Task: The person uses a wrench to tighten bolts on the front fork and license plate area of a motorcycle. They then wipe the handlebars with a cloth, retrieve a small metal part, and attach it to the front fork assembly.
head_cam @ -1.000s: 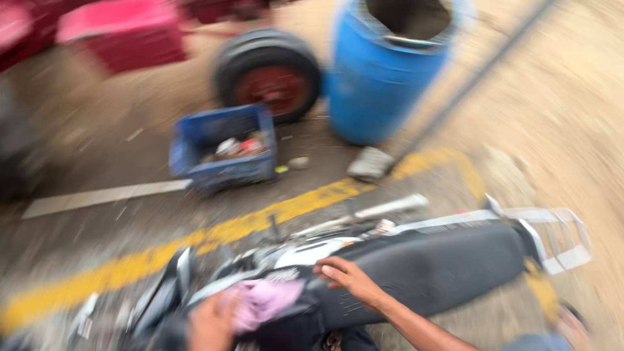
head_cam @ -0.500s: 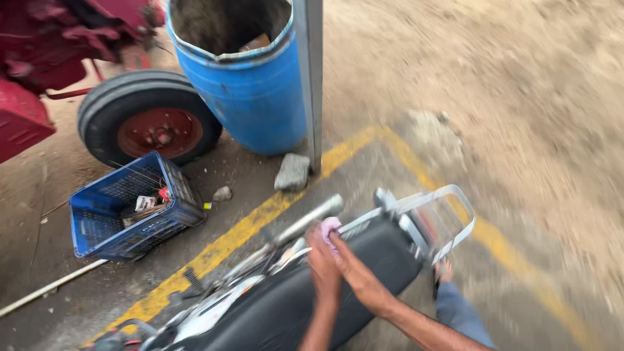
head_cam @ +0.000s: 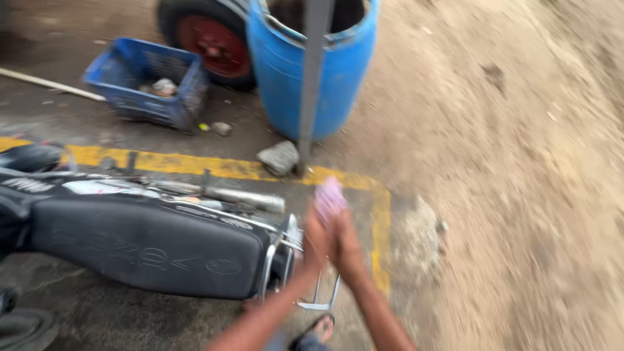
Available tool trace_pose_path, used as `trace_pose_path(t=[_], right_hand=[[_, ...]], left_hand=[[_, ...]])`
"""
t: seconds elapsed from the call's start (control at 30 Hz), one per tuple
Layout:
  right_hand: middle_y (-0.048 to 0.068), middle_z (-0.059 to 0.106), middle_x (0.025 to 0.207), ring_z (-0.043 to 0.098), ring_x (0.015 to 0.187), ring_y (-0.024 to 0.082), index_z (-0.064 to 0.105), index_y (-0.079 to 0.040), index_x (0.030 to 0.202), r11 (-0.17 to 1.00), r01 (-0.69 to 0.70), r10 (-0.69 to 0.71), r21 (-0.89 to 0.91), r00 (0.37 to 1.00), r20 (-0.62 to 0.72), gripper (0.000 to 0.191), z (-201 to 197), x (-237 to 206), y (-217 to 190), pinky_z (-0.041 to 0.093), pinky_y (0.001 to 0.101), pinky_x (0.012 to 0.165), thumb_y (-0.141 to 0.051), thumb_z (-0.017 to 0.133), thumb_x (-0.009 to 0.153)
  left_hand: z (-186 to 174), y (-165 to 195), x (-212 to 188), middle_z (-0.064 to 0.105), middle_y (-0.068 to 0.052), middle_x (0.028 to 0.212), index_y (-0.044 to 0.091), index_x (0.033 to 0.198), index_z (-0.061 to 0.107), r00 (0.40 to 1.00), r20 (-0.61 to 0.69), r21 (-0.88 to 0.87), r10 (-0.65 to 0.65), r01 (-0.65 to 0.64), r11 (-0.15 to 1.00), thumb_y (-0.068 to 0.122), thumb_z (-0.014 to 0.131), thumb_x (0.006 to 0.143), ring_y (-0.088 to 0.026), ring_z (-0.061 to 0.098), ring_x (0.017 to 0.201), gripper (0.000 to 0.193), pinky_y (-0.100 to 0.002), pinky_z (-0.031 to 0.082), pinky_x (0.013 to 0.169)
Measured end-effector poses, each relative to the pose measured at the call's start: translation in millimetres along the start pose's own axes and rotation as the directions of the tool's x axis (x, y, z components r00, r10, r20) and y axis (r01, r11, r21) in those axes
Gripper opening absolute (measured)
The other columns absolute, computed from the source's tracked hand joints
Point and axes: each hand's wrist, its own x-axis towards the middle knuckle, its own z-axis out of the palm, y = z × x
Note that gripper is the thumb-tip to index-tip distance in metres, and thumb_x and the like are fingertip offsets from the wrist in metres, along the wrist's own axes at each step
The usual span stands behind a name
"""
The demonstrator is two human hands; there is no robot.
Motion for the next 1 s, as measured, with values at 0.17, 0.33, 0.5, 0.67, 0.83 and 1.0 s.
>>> trace_pose_path(t=[0.17, 0.33, 0.5, 0.67, 0.83, 1.0], right_hand=[[0.020, 0.035, 0.163, 0.038, 0.147, 0.030, 0.031, -0.001, 0.159, 0.972, -0.100, 0.032, 0.212, 0.952, 0.304, 0.076, 31.8, 77.4, -31.9, 0.034, 0.0438, 0.121, -0.055, 0.037, 0.107], [0.014, 0.028, 0.170, 0.031, 0.154, 0.024, 0.028, -0.003, 0.162, 0.972, -0.231, 0.205, -0.035, 0.770, 0.604, 0.080, 77.8, 111.5, -9.5, 0.028, 0.0376, 0.124, -0.059, 0.036, 0.105], [0.015, 0.034, 0.165, 0.037, 0.150, 0.027, 0.026, -0.011, 0.161, 0.938, -0.334, 0.333, -0.090, 0.800, 0.499, 0.082, 104.1, 187.4, -16.9, 0.038, 0.0448, 0.119, -0.064, 0.033, 0.099], [0.017, 0.032, 0.162, 0.039, 0.146, 0.028, 0.025, -0.005, 0.159, 0.803, -0.565, 0.551, -0.187, 0.586, 0.594, 0.089, 129.4, 183.2, 17.4, 0.040, 0.0478, 0.117, -0.065, 0.044, 0.096], [0.015, 0.046, 0.159, 0.054, 0.135, 0.023, 0.030, -0.005, 0.162, 0.774, -0.476, 0.575, -0.418, 0.254, 0.778, 0.083, 120.4, 221.8, 19.6, 0.042, 0.0399, 0.116, -0.060, 0.045, 0.102], [0.017, 0.067, 0.140, 0.071, 0.118, 0.026, 0.052, -0.002, 0.146, 0.720, -0.061, 0.653, -0.691, 0.393, 0.647, 0.066, 106.4, 352.3, -36.6, 0.053, 0.0403, 0.101, -0.048, 0.051, 0.100]], left_hand=[[-10.0, -15.3, 21.3, 0.072, -0.026, 0.087, 0.007, 0.126, 0.059, 0.979, -0.202, 0.243, 0.005, 0.045, 0.969, 0.034, 0.065, 0.092, -0.045, 0.072, 0.085, 0.044, -0.051, 0.055, 0.068], [-95.9, -41.0, 119.6, 0.074, -0.020, 0.085, 0.008, 0.118, 0.060, 0.797, -0.599, 0.305, 0.077, 0.138, 0.942, 0.033, 0.061, 0.104, -0.040, 0.072, 0.078, 0.029, -0.052, 0.053, 0.064], [-40.3, -18.2, 84.2, 0.072, -0.019, 0.087, 0.006, 0.122, 0.057, 0.855, -0.517, 0.063, -0.039, 0.083, 0.995, 0.032, 0.060, 0.099, -0.033, 0.077, 0.078, 0.035, -0.047, 0.060, 0.066], [-83.3, -56.2, 105.3, 0.071, -0.024, 0.093, 0.006, 0.122, 0.058, 0.621, -0.783, 0.300, 0.030, 0.335, 0.893, 0.033, 0.064, 0.096, -0.045, 0.071, 0.081, 0.038, -0.054, 0.054, 0.065], [-165.2, -104.9, 139.3, 0.075, -0.020, 0.090, 0.009, 0.114, 0.064, 0.412, -0.908, 0.299, 0.073, 0.517, 0.802, 0.031, 0.065, 0.098, -0.040, 0.072, 0.082, 0.027, -0.052, 0.053, 0.070], [-156.7, -129.1, 162.7, 0.071, -0.016, 0.088, 0.004, 0.111, 0.062, 0.383, -0.924, 0.080, -0.027, 0.260, 0.962, 0.018, 0.063, 0.094, -0.028, 0.070, 0.076, 0.022, -0.041, 0.053, 0.067]])
